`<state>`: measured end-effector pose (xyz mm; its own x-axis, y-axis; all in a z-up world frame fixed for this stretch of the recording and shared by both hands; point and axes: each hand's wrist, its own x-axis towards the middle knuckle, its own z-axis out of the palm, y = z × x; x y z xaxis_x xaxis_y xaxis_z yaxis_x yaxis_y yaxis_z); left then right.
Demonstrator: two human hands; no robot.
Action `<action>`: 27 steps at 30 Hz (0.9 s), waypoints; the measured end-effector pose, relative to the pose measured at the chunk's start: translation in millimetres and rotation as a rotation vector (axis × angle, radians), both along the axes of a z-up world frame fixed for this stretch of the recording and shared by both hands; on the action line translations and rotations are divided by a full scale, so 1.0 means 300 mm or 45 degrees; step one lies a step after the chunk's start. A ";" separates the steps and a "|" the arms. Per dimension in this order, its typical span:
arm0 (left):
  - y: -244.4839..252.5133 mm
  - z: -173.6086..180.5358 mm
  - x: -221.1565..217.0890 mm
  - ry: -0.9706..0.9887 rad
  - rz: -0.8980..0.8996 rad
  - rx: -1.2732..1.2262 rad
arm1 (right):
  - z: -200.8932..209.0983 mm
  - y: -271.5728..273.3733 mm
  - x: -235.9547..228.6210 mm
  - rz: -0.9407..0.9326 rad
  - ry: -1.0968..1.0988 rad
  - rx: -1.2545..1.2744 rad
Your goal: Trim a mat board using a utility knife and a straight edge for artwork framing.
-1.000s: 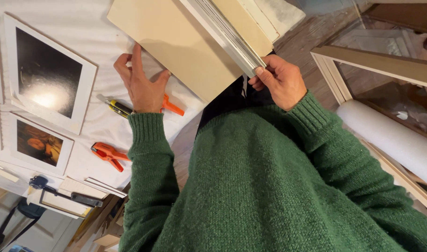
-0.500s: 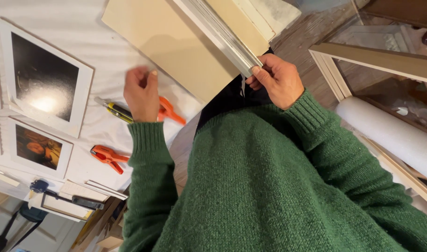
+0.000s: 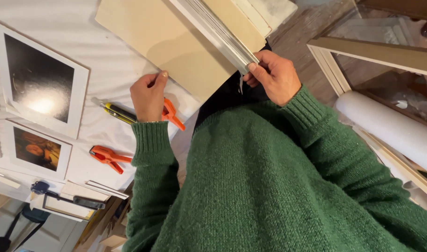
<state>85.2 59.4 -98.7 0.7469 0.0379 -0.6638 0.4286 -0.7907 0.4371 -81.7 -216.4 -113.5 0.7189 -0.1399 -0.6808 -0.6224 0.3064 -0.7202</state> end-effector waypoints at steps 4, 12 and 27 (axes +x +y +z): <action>0.001 -0.016 0.002 0.012 0.024 -0.006 | -0.012 0.004 -0.005 -0.015 -0.014 0.026; -0.015 0.001 -0.011 0.041 0.086 -0.076 | -0.001 0.001 0.000 -0.002 -0.010 0.015; -0.029 -0.008 -0.023 0.007 0.067 -0.106 | -0.004 0.000 0.000 -0.002 0.011 0.032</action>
<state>78.1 50.7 -101.1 0.7418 0.0217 -0.6702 0.4713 -0.7279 0.4980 -81.6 -216.3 -114.7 0.7130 -0.1240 -0.6901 -0.6279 0.3253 -0.7071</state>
